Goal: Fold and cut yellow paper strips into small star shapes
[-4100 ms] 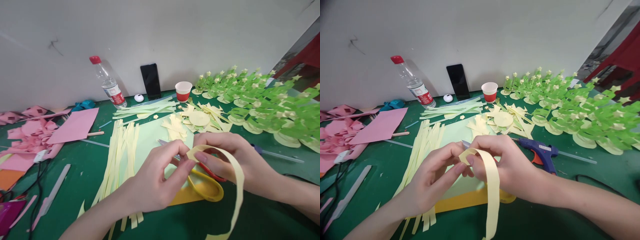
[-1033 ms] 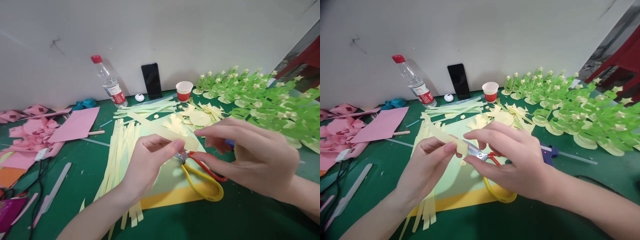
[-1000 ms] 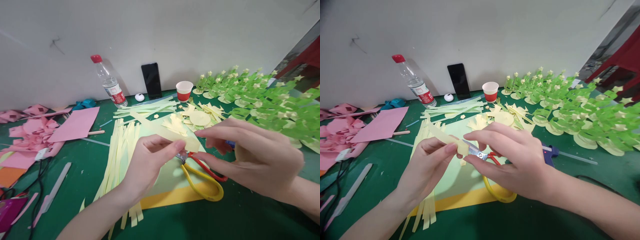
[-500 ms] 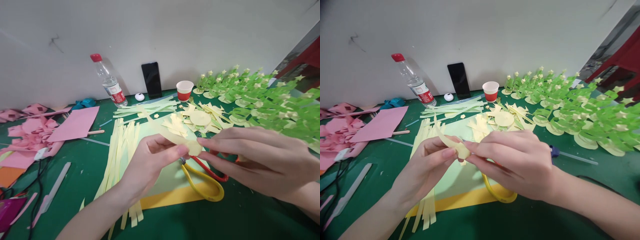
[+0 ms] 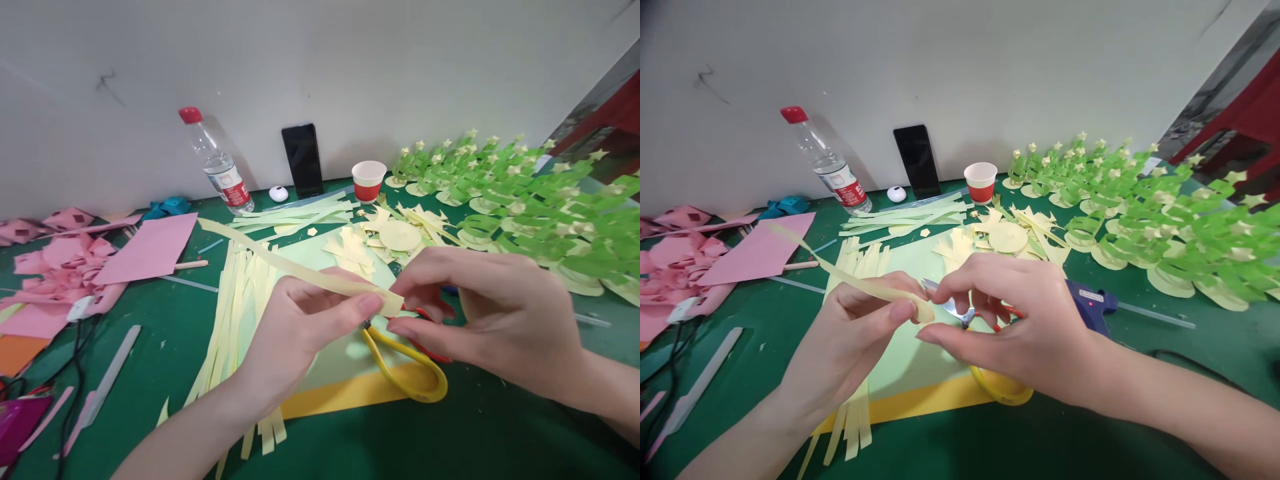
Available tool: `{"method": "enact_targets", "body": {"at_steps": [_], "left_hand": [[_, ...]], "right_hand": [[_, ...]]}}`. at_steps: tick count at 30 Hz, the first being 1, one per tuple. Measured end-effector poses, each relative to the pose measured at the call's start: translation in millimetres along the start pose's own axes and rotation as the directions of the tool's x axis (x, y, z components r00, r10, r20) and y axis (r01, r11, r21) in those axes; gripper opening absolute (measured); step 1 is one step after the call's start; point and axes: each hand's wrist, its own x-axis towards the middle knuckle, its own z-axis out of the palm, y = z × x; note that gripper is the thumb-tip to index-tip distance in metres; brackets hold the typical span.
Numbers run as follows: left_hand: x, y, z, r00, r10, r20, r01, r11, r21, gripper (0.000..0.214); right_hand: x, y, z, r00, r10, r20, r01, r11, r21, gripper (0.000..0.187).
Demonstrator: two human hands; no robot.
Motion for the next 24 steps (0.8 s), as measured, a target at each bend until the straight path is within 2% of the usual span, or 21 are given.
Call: {"method": "enact_targets", "body": {"at_steps": [8,16,24], "left_hand": [[-1.9,-1.5,-2.2,0.998,0.063,0.003,-0.063,0.988,0.138,0.019],[-1.1,-3.6,-2.6,0.997,0.075,-0.003,-0.074,0.984,0.16,0.02],[-1.9,-3.7,-2.6,0.993,0.105,-0.052,-0.089,0.965,0.248,0.018]], "right_hand": [[-2.5,-2.9,5.0,0.982,0.178,0.068,-0.188,0.965,0.182,0.01],[2.6,-6.0,0.9,0.932,0.33,0.147,-0.361,0.875,0.322,0.018],[3.2,-4.5,-2.0,0.913,0.381,0.147,-0.408,0.834,0.371,0.013]]}}
